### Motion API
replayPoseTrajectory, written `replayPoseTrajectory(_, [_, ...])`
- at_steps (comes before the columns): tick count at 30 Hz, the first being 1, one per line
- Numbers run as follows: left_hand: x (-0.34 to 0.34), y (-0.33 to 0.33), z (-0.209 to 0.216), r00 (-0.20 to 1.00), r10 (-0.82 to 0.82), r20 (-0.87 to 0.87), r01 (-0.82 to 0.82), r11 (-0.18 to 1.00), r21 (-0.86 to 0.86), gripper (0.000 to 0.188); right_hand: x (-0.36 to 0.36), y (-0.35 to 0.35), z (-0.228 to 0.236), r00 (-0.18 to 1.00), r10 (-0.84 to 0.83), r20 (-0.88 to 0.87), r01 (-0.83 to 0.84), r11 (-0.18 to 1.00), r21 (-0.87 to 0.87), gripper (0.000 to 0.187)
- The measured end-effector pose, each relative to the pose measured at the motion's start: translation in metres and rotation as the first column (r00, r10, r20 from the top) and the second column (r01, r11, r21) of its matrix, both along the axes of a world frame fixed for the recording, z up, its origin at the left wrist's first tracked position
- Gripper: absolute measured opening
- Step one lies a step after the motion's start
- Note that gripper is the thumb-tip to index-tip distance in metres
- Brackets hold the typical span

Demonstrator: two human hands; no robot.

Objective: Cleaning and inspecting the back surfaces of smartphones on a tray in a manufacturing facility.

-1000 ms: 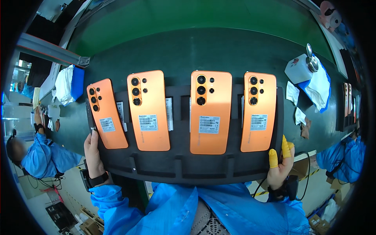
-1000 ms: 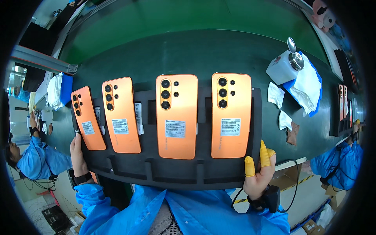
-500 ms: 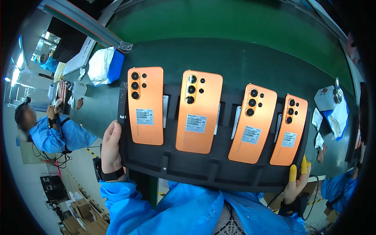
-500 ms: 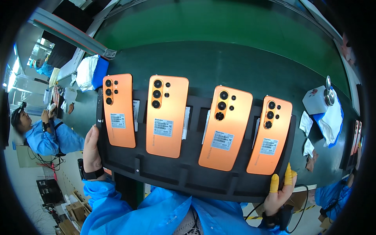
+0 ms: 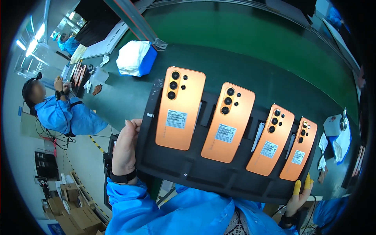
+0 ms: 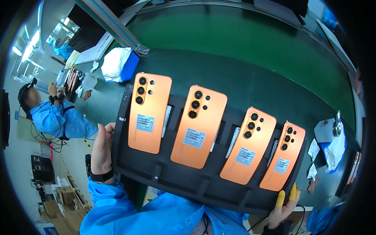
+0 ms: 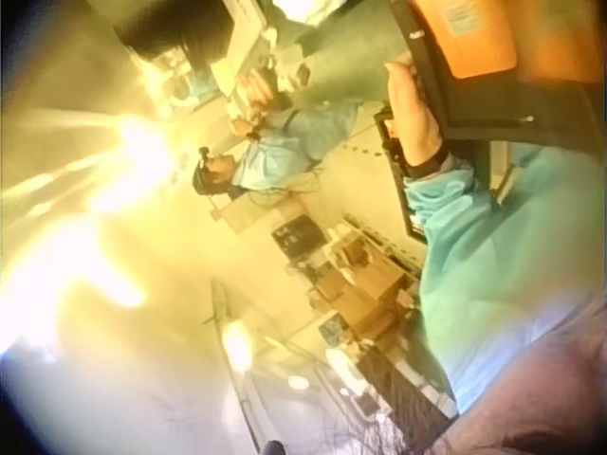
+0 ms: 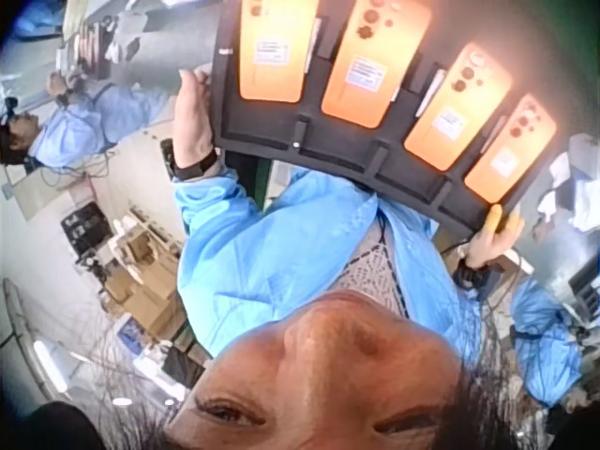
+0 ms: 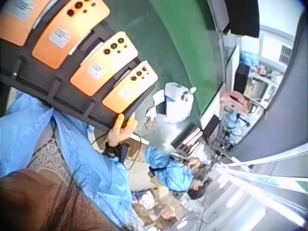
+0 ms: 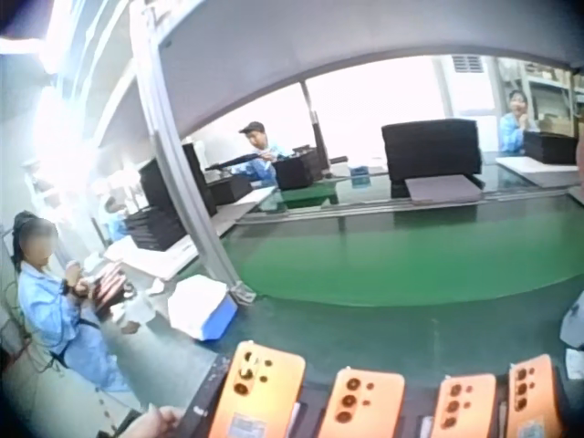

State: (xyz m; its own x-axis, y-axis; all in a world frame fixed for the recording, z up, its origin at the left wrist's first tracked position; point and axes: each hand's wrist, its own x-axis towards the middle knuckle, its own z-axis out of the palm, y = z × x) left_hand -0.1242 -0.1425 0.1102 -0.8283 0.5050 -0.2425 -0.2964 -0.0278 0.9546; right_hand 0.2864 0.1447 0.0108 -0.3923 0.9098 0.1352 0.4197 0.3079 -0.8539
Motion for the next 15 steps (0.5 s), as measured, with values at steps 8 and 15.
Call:
replayPoseTrajectory(8, [0.004,-0.001,0.002,1.0,0.006,0.022,-0.006,1.0,0.026,0.052,0.0,0.001,0.005,1.0,0.005,0.021,-0.003,0.997,-0.081,0.037])
replayPoseTrajectory(15, [-0.011,0.002,-0.028,0.998,0.049,-0.033,-0.053,0.988,-0.144,0.023,-0.022,-0.002,0.017,0.997,0.045,0.063,-0.05,0.996,0.078,0.04])
